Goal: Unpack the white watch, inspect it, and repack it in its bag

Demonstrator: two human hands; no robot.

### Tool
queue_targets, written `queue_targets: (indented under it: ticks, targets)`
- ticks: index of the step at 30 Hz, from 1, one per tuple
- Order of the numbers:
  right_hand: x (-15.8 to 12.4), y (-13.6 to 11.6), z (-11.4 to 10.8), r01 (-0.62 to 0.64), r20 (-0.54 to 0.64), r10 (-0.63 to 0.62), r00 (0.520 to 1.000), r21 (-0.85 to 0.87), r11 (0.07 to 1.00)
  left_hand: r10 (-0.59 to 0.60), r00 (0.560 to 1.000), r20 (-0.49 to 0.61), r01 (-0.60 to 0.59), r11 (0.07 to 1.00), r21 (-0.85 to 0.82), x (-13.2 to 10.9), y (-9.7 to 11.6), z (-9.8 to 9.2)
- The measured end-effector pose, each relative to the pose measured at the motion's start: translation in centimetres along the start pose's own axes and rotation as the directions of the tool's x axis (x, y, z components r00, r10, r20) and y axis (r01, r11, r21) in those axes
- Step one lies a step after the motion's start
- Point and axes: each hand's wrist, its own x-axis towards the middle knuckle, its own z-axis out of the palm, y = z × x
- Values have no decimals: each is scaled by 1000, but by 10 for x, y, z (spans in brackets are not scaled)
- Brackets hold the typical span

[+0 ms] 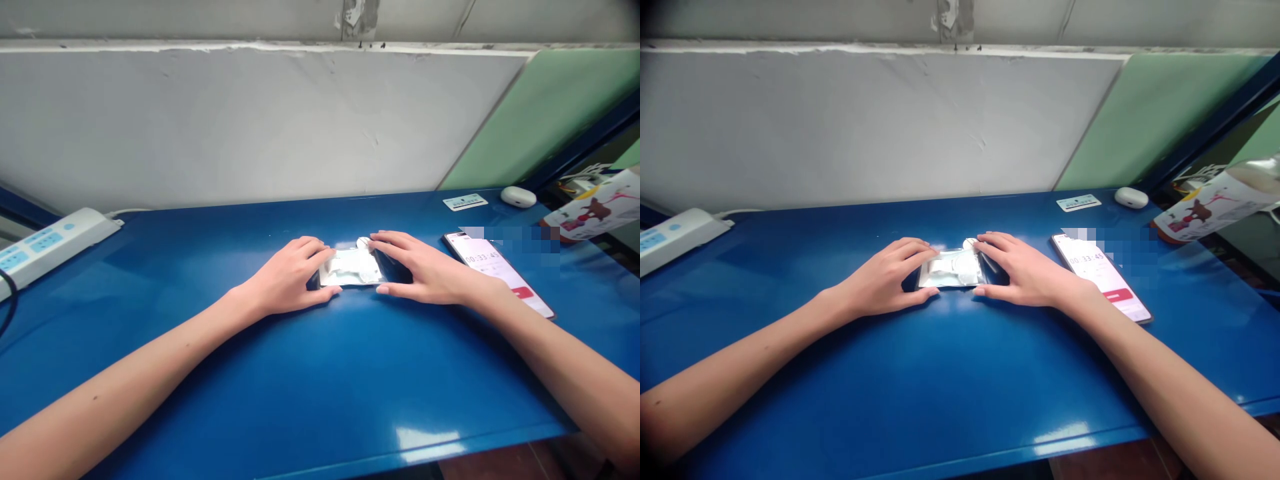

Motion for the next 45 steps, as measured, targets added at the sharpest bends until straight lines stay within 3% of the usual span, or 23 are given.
queue_targets:
  ticks: [4, 9, 12, 15, 20, 26, 33, 39, 45]
  targets:
    - [0, 0, 0, 75, -64, -76, 995, -12, 997, 10, 999, -36, -10, 1000, 0, 0, -2, 1]
    - [2, -6, 2, 158, -227, -152, 962, 8, 987, -15, 998, -53, 13, 999, -44, 1, -2, -2]
    - [4, -12, 2, 153, -315, -100, 944, 146, 978, -68, 993, -97, 56, 990, -127, 1, 0, -3]
    - [4, -19, -1, 84, -377, 44, 925, 314, 946, -76, 984, -163, 50, 986, -161, 0, 2, -2]
    - [5, -27, -4, -82, -305, 293, 906, 553, 829, -75, 963, -261, 34, 986, -160, 0, 4, -1]
    - [6, -23, 1, -150, -141, 326, 935, 675, 723, -48, 980, -195, 10, 981, -193, 0, 5, 0]
    - [6, -21, 1, -124, -204, 265, 942, 524, 843, -40, 997, -68, 24, 974, -226, -1, 4, -1]
    - [5, -18, 3, -23, -303, 76, 950, 175, 984, -30, 1000, -6, 28, 973, -231, 2, 2, -4]
    - [3, -13, -3, 102, -154, -96, 983, 31, 994, -13, 1000, 28, 18, 981, -195, 1, 0, -2]
